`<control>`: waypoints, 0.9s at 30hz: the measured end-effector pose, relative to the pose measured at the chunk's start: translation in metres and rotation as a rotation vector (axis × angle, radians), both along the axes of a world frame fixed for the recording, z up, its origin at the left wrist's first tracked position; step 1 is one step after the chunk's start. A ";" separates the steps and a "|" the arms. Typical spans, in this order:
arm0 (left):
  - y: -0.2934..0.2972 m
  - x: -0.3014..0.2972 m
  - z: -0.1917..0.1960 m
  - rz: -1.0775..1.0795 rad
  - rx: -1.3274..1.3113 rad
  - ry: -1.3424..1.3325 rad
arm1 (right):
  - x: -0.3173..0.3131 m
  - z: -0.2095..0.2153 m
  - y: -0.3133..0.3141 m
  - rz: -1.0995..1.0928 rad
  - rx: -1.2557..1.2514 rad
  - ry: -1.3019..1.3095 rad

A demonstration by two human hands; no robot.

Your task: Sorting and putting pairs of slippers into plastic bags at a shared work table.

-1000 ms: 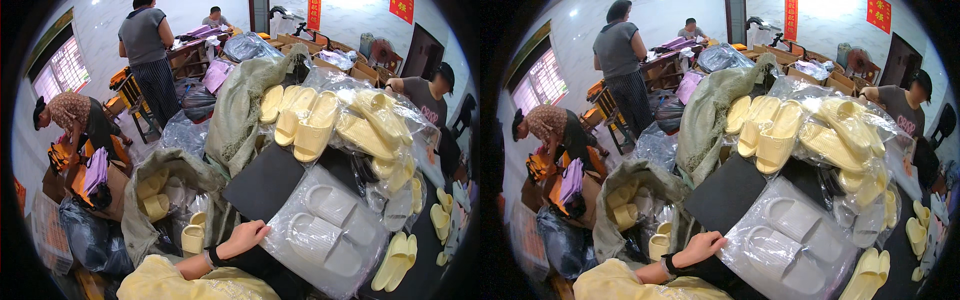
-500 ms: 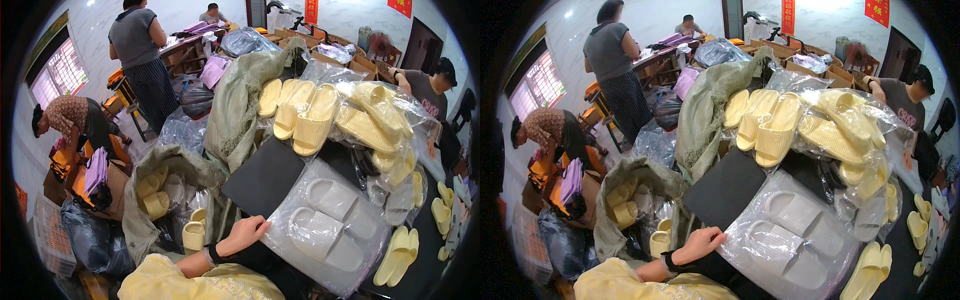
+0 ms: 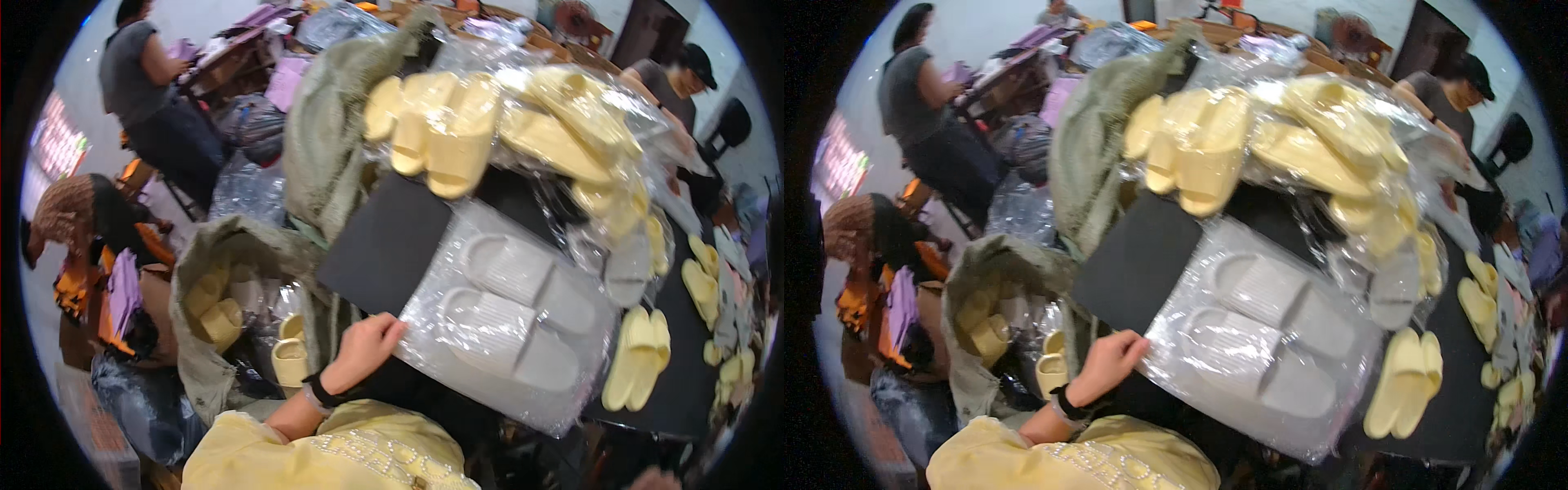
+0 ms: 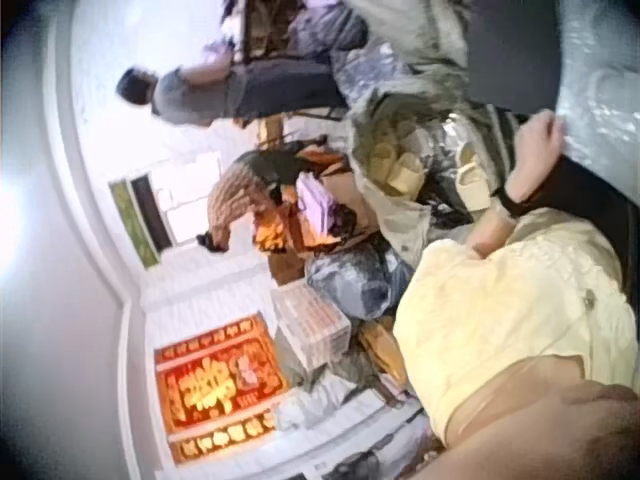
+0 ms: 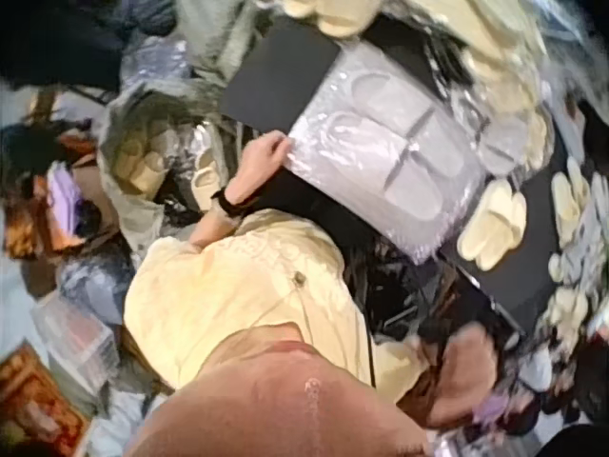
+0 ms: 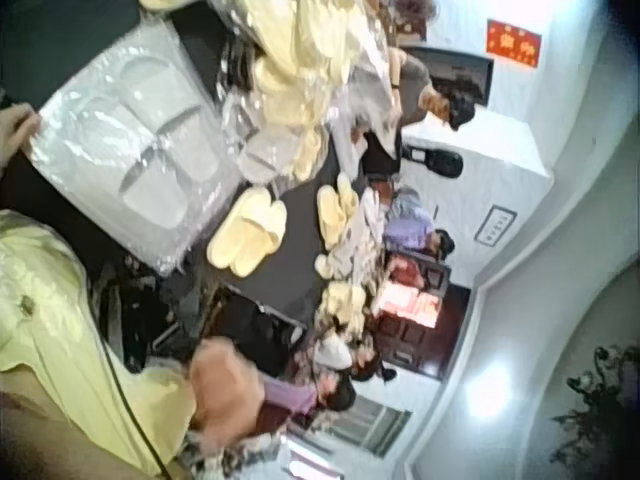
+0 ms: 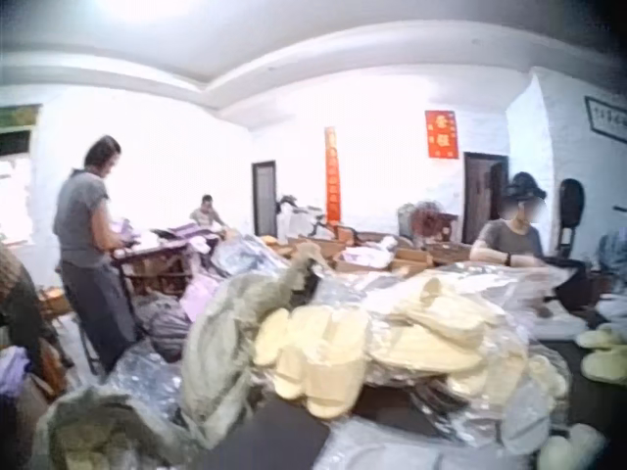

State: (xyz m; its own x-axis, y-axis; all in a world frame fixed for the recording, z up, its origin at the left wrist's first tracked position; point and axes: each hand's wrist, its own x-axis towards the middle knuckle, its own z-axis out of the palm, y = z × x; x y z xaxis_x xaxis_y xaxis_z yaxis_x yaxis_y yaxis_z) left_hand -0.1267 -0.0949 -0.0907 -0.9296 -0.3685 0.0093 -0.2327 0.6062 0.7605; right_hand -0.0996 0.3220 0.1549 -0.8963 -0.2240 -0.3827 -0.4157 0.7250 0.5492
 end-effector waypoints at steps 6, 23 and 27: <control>0.013 -0.022 -0.005 -0.088 0.042 0.001 | -0.105 -0.105 0.010 -0.610 -1.544 -0.042; 0.014 -0.016 -0.009 -0.109 -0.023 0.001 | -0.200 -0.201 -0.089 0.370 -1.176 -0.330; 0.017 -0.015 -0.009 -0.110 -0.016 0.033 | -0.227 -0.234 -0.093 0.422 -1.213 -0.398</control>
